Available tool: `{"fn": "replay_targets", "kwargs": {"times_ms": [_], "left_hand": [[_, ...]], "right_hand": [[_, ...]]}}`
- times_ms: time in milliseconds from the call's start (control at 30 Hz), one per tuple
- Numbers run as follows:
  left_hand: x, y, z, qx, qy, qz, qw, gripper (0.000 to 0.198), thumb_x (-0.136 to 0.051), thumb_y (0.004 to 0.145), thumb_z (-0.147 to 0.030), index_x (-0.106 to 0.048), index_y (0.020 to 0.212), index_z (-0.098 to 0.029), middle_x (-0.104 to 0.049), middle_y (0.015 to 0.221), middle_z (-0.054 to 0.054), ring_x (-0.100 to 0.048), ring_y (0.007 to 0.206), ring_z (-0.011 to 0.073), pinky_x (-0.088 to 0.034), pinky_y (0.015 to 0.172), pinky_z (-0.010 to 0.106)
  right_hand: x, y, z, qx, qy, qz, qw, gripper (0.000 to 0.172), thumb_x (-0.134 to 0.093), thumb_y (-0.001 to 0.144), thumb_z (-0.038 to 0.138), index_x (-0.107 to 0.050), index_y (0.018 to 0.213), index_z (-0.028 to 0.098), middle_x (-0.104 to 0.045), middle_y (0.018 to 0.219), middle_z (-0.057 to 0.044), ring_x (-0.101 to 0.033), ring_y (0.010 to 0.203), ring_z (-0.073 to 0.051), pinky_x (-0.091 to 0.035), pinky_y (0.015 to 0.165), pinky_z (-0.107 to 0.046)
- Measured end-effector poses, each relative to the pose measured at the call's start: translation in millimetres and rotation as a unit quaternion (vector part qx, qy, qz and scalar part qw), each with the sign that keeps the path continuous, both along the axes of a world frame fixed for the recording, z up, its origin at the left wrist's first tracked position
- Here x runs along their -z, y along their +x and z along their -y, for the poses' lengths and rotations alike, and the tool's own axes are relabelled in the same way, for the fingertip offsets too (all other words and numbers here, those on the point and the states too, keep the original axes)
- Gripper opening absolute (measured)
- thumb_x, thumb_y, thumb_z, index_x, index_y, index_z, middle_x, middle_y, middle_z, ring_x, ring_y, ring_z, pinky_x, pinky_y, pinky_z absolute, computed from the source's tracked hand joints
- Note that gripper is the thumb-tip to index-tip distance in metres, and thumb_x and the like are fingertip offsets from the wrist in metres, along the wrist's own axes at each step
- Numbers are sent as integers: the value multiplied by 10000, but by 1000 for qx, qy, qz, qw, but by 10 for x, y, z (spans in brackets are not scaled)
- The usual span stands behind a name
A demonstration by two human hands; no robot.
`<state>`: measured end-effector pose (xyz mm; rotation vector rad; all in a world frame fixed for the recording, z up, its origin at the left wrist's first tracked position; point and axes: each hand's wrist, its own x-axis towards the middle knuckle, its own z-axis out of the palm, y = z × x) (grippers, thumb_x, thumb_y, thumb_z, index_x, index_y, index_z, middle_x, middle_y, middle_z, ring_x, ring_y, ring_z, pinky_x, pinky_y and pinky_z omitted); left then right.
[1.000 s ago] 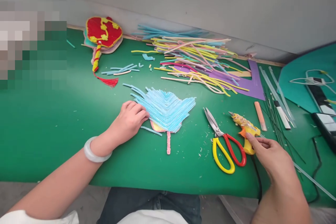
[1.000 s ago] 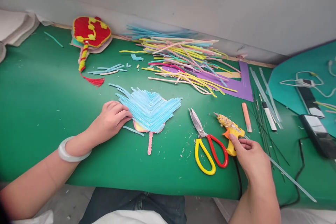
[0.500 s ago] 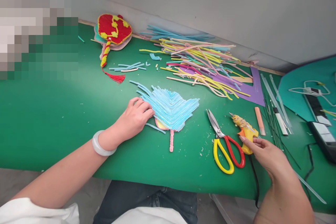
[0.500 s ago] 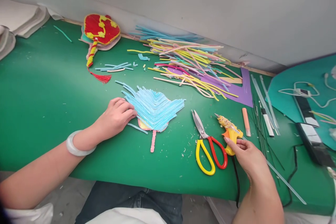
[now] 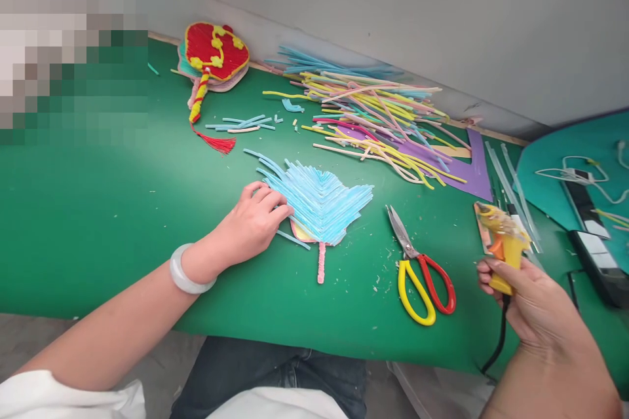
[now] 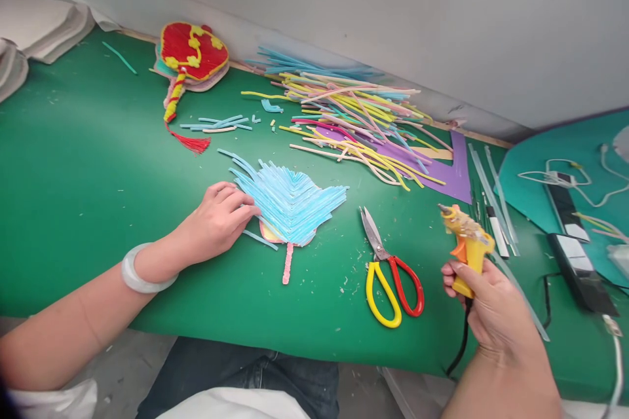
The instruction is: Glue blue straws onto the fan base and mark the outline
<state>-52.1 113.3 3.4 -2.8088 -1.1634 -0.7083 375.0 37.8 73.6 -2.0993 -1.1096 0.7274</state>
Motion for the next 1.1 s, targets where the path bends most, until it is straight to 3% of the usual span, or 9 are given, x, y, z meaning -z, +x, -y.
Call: {"fn": "replay_targets", "kwargs": {"times_ms": [100, 267, 367, 467, 600, 800, 867, 1000, 1100], "left_hand": [[-74, 9, 63, -1, 6, 6, 1000, 321, -445, 857, -23, -657, 1034, -187, -677, 991, 105, -587, 977, 257, -418, 986, 506], [-155, 34, 166, -6, -5, 38, 999, 298, -471, 887, -58, -643, 1074, -213, -694, 1092, 92, -603, 1031, 245, -425, 977, 483], [-174, 52, 229, -17, -18, 36, 999, 270, -492, 930, -121, -625, 1151, -202, -681, 1182, 111, -603, 1074, 260, -433, 965, 479], [-176, 65, 322, -46, -37, 22, 998, 298, -506, 961, -190, -595, 1245, -187, -639, 1293, 140, -594, 1127, 291, -452, 951, 484], [-142, 42, 422, -73, -50, 0, 996, 356, -516, 979, -257, -560, 1319, -159, -573, 1406, 163, -561, 1223, 319, -460, 981, 493], [-71, -77, 327, -72, -51, -42, 995, 523, -491, 1000, -306, -403, 1481, -121, -392, 1565, 158, -325, 1467, 339, -247, 1181, 605], [-48, -101, 296, -58, -64, -51, 995, 589, -500, 996, -362, -350, 1516, -130, -379, 1571, 158, -312, 1476, 333, -223, 1187, 623], [4, -114, 285, -51, -78, -48, 994, 642, -513, 984, -417, -323, 1533, -144, -390, 1560, 168, -315, 1478, 319, -192, 1194, 633], [35, -114, 288, -53, -79, -40, 995, 643, -526, 979, -409, -328, 1532, -147, -401, 1554, 167, -318, 1477, 308, -171, 1204, 626]], "right_hand": [[-104, -74, 20, 49, -4, -145, 988, 299, -829, 689, 428, -649, 887, 295, -609, 830, -51, -589, 661, -156, -492, 578, -314], [-273, -313, -4, 60, 34, -172, 983, 515, -736, 676, 722, -628, 897, 269, -529, 798, -44, -543, 674, -179, -518, 642, -372], [-319, -515, -31, 63, 43, -170, 983, 486, -763, 674, 686, -638, 886, 266, -616, 909, -85, -585, 688, -188, -526, 637, -375], [-317, -716, -48, 20, 33, -183, 982, 408, -815, 676, 565, -670, 879, 242, -685, 1065, -138, -602, 660, -189, -506, 557, -359], [-296, -961, -79, -49, -14, -117, 992, 424, -760, 717, 577, -723, 894, 194, -686, 777, -104, -595, 630, -203, -482, 498, -314], [-227, -1386, -195, -161, -46, -1, 986, 463, -694, 718, 610, -746, 919, 195, -742, 839, -87, -664, 674, -230, -553, 562, -333], [-169, -1533, -240, -209, -37, 31, 977, 435, -635, 783, 593, -736, 967, 212, -757, 909, -81, -683, 708, -236, -559, 587, -343], [-17, -1777, -309, -295, 6, 109, 949, 341, -561, 883, 510, -711, 1007, 229, -750, 833, -60, -691, 698, -250, -552, 594, -362], [89, -1885, -321, -349, 64, 143, 924, 299, -515, 945, 434, -678, 1097, 236, -747, 919, -68, -705, 820, -264, -570, 699, -385]]}}
